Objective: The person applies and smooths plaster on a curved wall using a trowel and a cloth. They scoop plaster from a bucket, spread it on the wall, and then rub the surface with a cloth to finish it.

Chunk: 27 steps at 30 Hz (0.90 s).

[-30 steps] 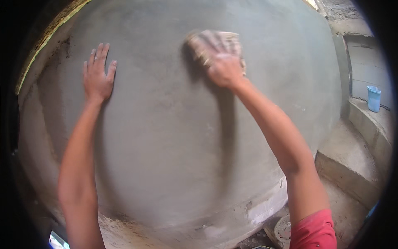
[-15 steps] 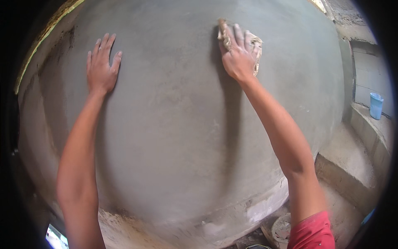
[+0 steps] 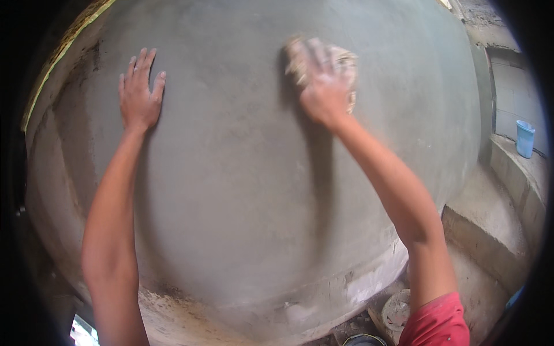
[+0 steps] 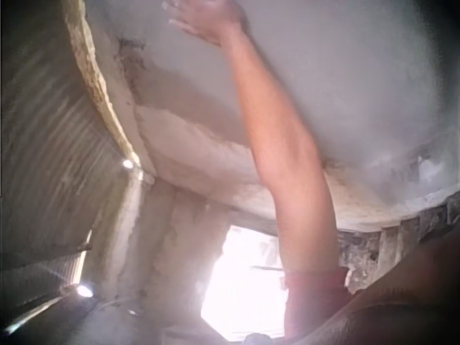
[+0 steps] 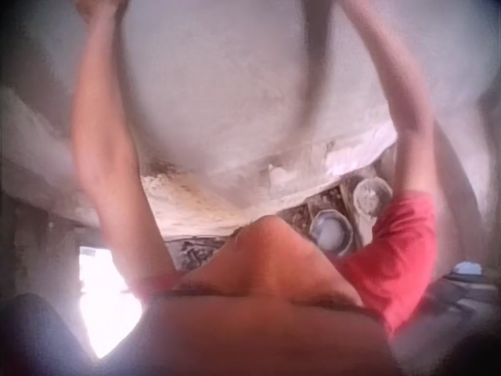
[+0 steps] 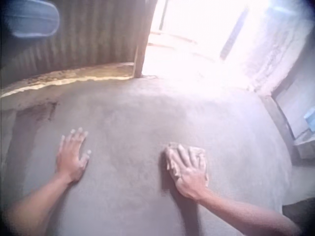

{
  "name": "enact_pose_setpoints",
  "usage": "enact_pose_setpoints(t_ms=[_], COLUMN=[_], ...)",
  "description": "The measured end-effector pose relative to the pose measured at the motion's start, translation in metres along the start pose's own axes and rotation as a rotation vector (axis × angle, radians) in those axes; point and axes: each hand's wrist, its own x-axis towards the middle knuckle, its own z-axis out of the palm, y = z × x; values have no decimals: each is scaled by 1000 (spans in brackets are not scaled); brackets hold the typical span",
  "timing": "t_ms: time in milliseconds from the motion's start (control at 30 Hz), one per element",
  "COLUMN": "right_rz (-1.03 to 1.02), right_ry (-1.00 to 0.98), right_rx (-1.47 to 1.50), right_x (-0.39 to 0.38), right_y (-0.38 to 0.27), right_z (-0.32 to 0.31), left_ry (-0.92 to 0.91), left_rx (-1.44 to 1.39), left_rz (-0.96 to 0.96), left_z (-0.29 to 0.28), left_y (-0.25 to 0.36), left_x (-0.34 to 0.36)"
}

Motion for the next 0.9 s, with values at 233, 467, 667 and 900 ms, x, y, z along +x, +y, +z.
enact_pose_setpoints(t_ms=[233,467,667,900], right_rz=[-359,-295,-142,-426], right_ry=[-152,-108,-19,-299], right_rx=[118,71,26,153], right_x=[-37,-56,-34,-89], right_y=[-18,-42,12,-39], right_z=[-17,-17,-17,-29], left_ry=[-18,13,13,-4], left_rx=[32,18,-3,47], left_rz=[7,38,16,-6], left_z=[-4,-4,-5,-6], left_y=[-10,-14,-1,-12], left_x=[3,-1,3,-3])
